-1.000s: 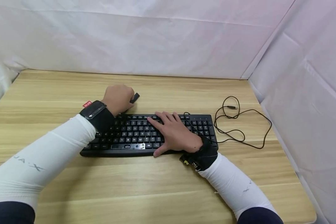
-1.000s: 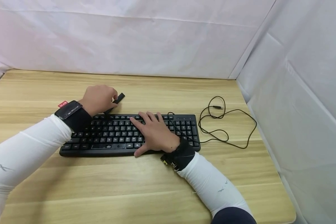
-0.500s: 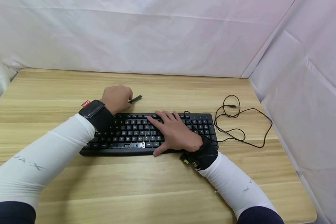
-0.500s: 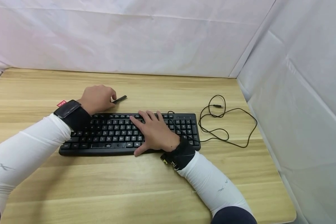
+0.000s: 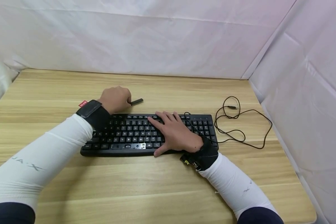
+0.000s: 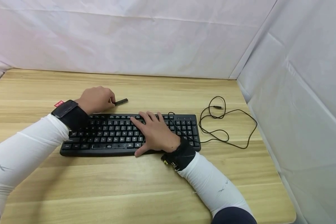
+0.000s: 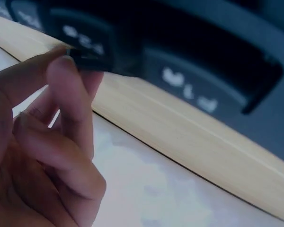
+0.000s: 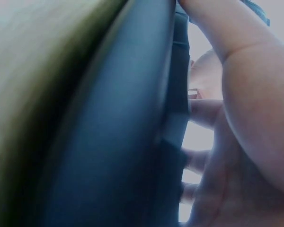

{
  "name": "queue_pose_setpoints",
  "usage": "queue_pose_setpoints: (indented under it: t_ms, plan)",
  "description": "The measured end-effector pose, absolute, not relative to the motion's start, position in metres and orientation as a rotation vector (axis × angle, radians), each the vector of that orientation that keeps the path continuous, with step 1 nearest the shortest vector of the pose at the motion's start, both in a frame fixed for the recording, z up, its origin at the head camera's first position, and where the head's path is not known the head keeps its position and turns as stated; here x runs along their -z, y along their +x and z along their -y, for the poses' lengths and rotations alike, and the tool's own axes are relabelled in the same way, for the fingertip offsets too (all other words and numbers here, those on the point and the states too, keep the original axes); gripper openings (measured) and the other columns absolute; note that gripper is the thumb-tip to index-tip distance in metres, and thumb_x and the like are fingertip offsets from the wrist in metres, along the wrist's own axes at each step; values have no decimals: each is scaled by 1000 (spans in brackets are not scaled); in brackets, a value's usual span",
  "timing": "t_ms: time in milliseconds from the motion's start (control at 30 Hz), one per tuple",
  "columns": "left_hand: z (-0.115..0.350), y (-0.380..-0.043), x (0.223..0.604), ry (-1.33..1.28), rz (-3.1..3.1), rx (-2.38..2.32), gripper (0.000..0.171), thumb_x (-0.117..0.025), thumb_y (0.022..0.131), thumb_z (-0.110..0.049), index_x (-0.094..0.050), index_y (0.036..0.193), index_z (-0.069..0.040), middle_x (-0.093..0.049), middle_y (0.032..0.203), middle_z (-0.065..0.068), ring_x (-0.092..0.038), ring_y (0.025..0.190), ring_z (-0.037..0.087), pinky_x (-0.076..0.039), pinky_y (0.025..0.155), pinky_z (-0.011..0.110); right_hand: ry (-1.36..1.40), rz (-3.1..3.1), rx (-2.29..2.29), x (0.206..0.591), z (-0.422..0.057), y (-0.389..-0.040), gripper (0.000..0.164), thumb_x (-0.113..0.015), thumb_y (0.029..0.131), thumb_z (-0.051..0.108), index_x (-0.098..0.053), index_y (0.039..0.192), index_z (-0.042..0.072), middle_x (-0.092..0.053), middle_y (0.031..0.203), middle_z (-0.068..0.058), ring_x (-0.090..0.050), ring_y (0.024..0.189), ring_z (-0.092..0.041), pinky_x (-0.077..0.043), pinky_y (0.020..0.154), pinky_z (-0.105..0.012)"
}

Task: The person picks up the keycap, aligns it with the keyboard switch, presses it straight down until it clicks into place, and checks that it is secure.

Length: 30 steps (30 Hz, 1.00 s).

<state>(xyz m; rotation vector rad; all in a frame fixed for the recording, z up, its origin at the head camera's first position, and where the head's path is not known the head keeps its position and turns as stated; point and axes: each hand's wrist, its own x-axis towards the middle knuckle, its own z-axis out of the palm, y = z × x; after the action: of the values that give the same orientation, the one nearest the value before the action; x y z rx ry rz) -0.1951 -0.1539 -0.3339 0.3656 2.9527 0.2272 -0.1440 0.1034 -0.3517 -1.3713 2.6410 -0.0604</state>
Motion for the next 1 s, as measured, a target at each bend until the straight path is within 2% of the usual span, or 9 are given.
queue_pose_setpoints:
  t_ms: [100, 567, 800, 1000]
  plan:
    - [153, -195, 334, 364, -2948, -247, 9, -71, 78, -19, -73, 79, -10, -70, 79, 9, -58, 64, 23, -51, 53, 47, -1389, -2641, 65, 352, -103, -145, 122, -62, 55, 81, -20, 151, 19, -22, 152, -16, -19, 133, -30, -20, 106, -61]
    - [154, -196, 340, 459, -3018, -159, 23, -75, 78, -20, -62, 60, -11, -61, 62, 4, -53, 56, 21, -49, 51, 43, -1387, -2643, 49, 353, -107, -152, 121, -61, 56, 81, -19, 151, 20, -21, 152, -15, -18, 134, -31, -20, 107, -61]
    - [163, -198, 342, 524, -3040, -10, 23, -73, 79, -21, -62, 62, -9, -59, 60, 3, -50, 52, 20, -48, 47, 40, -1380, -2639, 65, 358, -112, -157, 121, -62, 56, 80, -19, 151, 18, -20, 152, -16, -18, 134, -31, -19, 107, -61]
    - [170, -176, 329, 551, -3042, -80, 14, -71, 82, -21, -67, 74, -10, -64, 68, 4, -53, 56, 19, -47, 48, 41, -1402, -2637, 82, 361, -111, -159, 122, -62, 56, 80, -19, 151, 18, -21, 152, -16, -18, 134, -32, -19, 106, -62]
